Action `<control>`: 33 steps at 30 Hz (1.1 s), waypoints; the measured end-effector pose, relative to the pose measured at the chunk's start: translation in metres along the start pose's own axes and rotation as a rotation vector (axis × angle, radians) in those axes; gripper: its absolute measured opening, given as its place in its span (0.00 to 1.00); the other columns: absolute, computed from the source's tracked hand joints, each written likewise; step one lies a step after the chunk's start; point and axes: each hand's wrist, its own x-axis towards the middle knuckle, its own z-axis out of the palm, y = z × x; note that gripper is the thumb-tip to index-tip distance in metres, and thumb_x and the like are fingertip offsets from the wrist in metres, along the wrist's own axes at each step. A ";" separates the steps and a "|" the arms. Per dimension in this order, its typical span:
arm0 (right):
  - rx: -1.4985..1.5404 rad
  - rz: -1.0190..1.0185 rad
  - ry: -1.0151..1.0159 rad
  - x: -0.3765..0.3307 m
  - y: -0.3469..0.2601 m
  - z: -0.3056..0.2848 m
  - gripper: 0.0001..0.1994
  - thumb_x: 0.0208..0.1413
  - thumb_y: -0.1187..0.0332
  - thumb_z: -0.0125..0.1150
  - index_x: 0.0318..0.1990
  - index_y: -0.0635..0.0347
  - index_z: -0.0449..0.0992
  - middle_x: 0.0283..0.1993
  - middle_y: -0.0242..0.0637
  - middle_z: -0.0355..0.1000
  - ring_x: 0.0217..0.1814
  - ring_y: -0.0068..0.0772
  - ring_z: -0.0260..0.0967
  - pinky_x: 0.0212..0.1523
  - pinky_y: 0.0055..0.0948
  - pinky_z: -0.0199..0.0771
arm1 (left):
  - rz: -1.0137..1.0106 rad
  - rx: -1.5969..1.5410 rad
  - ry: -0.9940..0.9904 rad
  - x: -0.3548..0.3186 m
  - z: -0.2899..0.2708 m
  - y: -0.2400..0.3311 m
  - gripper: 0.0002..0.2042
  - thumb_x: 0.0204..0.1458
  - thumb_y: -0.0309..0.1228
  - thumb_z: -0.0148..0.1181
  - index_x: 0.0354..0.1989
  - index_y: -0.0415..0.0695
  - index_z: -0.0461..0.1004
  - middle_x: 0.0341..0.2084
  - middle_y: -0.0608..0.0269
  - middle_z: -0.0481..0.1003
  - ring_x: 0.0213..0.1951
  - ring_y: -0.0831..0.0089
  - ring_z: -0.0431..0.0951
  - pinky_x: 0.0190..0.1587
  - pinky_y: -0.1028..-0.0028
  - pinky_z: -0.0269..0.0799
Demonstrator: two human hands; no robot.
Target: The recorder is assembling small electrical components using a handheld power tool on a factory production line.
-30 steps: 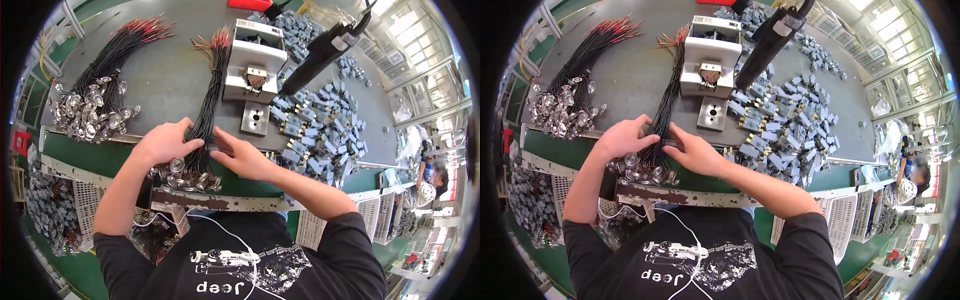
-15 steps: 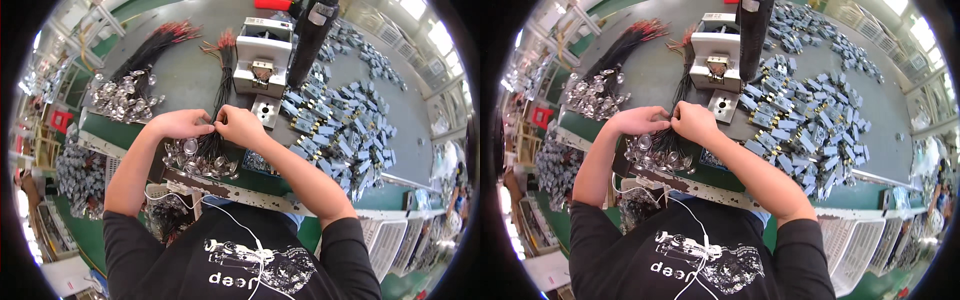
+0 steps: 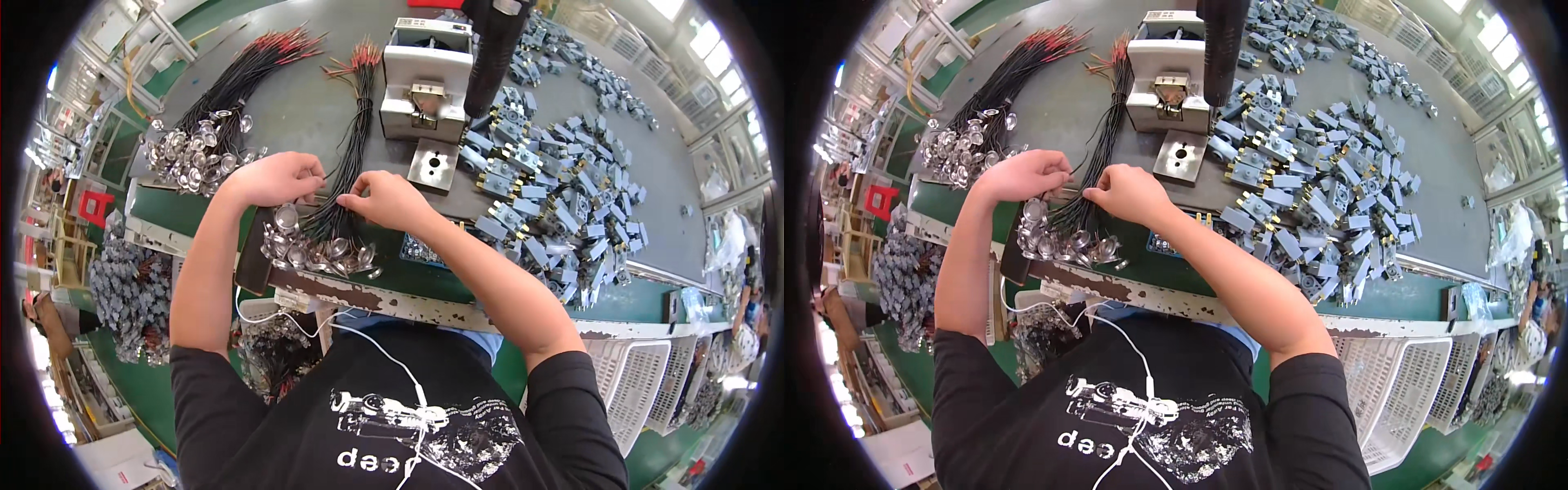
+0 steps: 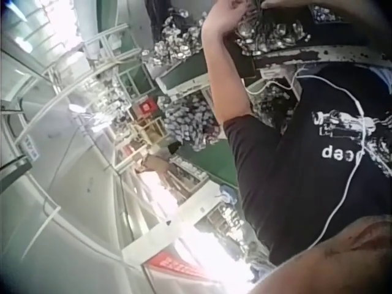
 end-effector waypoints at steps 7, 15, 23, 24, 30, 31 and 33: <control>-0.020 -0.094 0.138 -0.008 -0.011 0.019 0.16 0.59 0.58 0.68 0.47 0.57 0.72 0.31 0.44 0.80 0.37 0.49 0.80 0.39 0.43 0.77 | 0.008 0.055 -0.217 0.013 -0.012 -0.023 0.12 0.61 0.32 0.57 0.46 0.36 0.77 0.27 0.63 0.81 0.26 0.76 0.79 0.31 0.72 0.76; -0.074 -0.030 0.107 -0.017 -0.029 0.019 0.11 0.58 0.66 0.67 0.47 0.52 0.79 0.37 0.39 0.81 0.37 0.47 0.80 0.40 0.40 0.78 | 0.081 -0.096 -0.203 0.011 -0.021 -0.015 0.13 0.61 0.32 0.58 0.49 0.35 0.76 0.26 0.61 0.81 0.25 0.76 0.80 0.29 0.74 0.76; -0.263 -0.680 0.152 -0.028 -0.019 0.021 0.12 0.50 0.74 0.68 0.43 0.50 0.86 0.53 0.33 0.81 0.49 0.39 0.78 0.48 0.36 0.80 | 0.208 -0.368 -0.113 0.007 -0.018 0.006 0.12 0.63 0.32 0.61 0.49 0.37 0.75 0.25 0.66 0.79 0.24 0.80 0.79 0.27 0.78 0.75; -0.269 -0.673 0.117 -0.027 -0.019 0.018 0.11 0.51 0.74 0.68 0.43 0.53 0.85 0.53 0.34 0.81 0.49 0.40 0.77 0.48 0.36 0.80 | 0.209 -0.366 -0.115 0.010 -0.017 0.002 0.12 0.63 0.32 0.61 0.49 0.37 0.75 0.25 0.66 0.79 0.24 0.80 0.79 0.27 0.78 0.75; 0.913 -0.314 0.157 -0.096 -0.038 0.014 0.18 0.73 0.65 0.54 0.64 0.64 0.64 0.56 0.49 0.77 0.55 0.33 0.78 0.53 0.34 0.79 | 0.639 -0.427 -0.026 0.019 0.019 -0.001 0.13 0.66 0.30 0.58 0.55 0.39 0.76 0.40 0.59 0.83 0.44 0.67 0.84 0.47 0.68 0.80; 0.856 -0.349 0.127 -0.103 -0.042 0.009 0.19 0.72 0.62 0.54 0.62 0.64 0.65 0.57 0.48 0.76 0.54 0.33 0.78 0.52 0.34 0.80 | 0.638 -0.327 -0.032 0.017 0.019 0.009 0.14 0.63 0.28 0.59 0.56 0.41 0.77 0.42 0.58 0.82 0.46 0.64 0.83 0.51 0.67 0.79; 0.699 -0.288 -0.028 -0.110 -0.044 -0.011 0.21 0.67 0.62 0.64 0.58 0.66 0.68 0.54 0.43 0.77 0.52 0.29 0.78 0.51 0.29 0.80 | 0.657 -0.144 -0.051 0.022 0.017 0.025 0.13 0.56 0.26 0.64 0.50 0.45 0.81 0.46 0.56 0.81 0.49 0.56 0.82 0.55 0.64 0.76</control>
